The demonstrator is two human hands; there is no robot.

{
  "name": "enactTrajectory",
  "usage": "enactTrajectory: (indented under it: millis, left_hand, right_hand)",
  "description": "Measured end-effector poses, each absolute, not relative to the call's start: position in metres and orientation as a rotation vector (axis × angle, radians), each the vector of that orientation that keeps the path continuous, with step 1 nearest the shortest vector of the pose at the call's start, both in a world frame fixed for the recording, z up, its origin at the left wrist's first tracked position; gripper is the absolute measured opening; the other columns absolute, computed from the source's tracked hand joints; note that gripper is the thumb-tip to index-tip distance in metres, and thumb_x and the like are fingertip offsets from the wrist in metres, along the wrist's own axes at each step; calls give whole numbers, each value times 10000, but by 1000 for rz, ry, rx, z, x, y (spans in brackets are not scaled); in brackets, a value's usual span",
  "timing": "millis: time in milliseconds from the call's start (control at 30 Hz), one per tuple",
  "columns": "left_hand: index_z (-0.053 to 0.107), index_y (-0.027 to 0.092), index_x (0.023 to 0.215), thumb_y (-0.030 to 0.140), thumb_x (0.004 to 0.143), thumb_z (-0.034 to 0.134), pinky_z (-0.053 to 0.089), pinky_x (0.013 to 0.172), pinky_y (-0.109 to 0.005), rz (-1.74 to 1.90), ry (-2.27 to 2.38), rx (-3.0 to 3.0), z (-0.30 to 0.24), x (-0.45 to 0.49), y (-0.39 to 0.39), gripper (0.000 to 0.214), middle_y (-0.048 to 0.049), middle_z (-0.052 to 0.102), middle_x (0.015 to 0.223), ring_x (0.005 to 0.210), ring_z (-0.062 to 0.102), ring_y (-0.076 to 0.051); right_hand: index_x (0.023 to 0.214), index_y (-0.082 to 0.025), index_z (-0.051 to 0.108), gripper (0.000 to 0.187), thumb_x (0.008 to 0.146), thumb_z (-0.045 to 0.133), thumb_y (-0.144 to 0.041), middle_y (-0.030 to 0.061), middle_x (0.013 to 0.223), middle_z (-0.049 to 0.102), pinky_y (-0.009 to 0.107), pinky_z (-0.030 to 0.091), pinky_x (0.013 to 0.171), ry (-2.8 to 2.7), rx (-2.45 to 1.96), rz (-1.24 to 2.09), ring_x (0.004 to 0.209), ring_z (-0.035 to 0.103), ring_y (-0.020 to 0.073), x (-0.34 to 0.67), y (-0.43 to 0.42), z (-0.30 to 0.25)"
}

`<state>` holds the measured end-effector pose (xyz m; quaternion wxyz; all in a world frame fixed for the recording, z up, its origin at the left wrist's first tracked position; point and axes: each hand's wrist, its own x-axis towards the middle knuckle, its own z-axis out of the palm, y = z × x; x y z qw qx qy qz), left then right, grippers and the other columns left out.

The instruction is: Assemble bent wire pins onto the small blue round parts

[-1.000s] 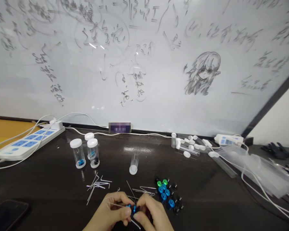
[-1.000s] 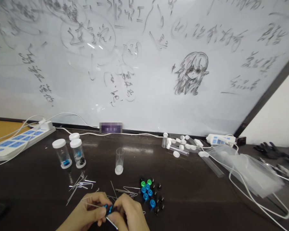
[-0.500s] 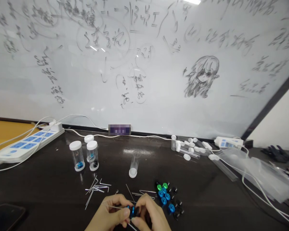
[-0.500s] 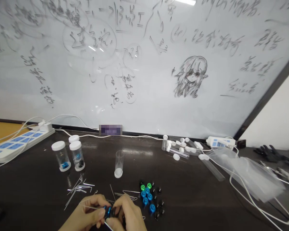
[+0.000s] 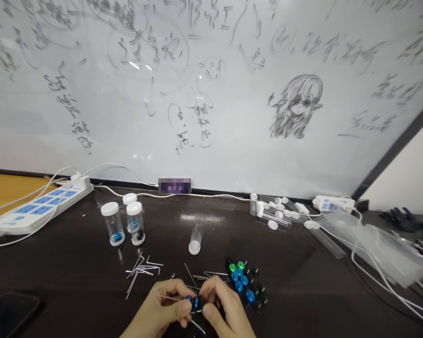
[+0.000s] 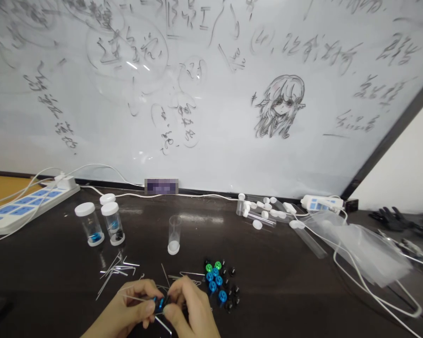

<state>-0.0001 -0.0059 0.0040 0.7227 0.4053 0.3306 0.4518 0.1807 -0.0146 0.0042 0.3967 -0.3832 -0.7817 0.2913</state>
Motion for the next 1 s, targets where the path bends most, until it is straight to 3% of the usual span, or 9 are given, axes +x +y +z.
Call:
enactTrajectory:
  millis: [67, 133, 300, 533, 633, 767, 933, 1000]
  left_hand:
    - [710, 129, 695, 340, 565, 818, 410, 497, -208, 991, 730, 909, 5, 0, -7, 271, -20, 622, 580, 524, 536, -109]
    - [709, 129, 702, 330, 569, 817, 411, 503, -205, 990, 734, 911, 5, -1, -7, 263, -20, 626, 595, 535, 539, -109]
    - [708, 119, 720, 324, 596, 805, 405, 511, -199, 995, 723, 895, 1, -2, -5, 258, -37, 642, 629, 535, 525, -96]
    - [709, 115, 705, 338, 580, 812, 410, 503, -198, 985, 695, 896, 1, -2, -5, 276, -43, 643, 622, 542, 539, -105]
    - [710, 121, 716, 360, 571, 815, 412, 502, -197, 972, 710, 905, 0, -2, -6, 299, -30, 629, 596, 532, 542, -104]
    - [706, 129, 696, 363, 545, 827, 406, 473, -204, 964, 704, 931, -3, -1, -5, 304, -19, 616, 555, 507, 549, -116]
    - [707, 127, 712, 367, 583, 808, 402, 502, -195, 972, 708, 934, -5, -3, -3, 290, -33, 638, 603, 523, 537, -100]
    - [708, 125, 719, 371, 591, 802, 397, 502, -197, 963, 702, 942, -5, -3, -3, 294, -35, 635, 600, 520, 531, -100]
  right_hand:
    - [759, -188, 525, 449, 955, 282, -510, 4, 666, 543, 230, 399, 587, -2020, -987, 756, 616, 528, 142, 181, -15, 6]
    - [700, -186, 500, 386, 963, 340, -420, -6, 638, 528, 228, 393, 595, -2055, -1033, 744, 612, 520, 137, 180, -15, 7]
    - [849, -188, 502, 55, 864, 540, -225, -6, 743, 509, 217, 399, 584, -2035, -989, 664, 618, 503, 124, 178, -17, 5]
    - [844, -192, 522, 48, 865, 555, -219, 21, 761, 547, 229, 416, 580, -2042, -904, 563, 630, 508, 141, 178, -18, 4]
    - [781, -189, 525, 167, 879, 543, -323, 16, 708, 561, 231, 416, 573, -2064, -969, 561, 609, 519, 144, 181, -17, 1]
    - [668, -187, 504, 354, 954, 370, -348, 5, 614, 566, 231, 403, 576, -2143, -1026, 555, 585, 533, 142, 182, -16, 0]
    - [798, -196, 512, 143, 865, 553, -315, 4, 711, 559, 219, 409, 552, -2082, -1056, 562, 586, 523, 135, 180, -17, -2]
    - [806, -201, 501, 154, 834, 598, -317, 0, 718, 552, 221, 413, 559, -2063, -1039, 571, 593, 521, 136, 181, -17, -5]
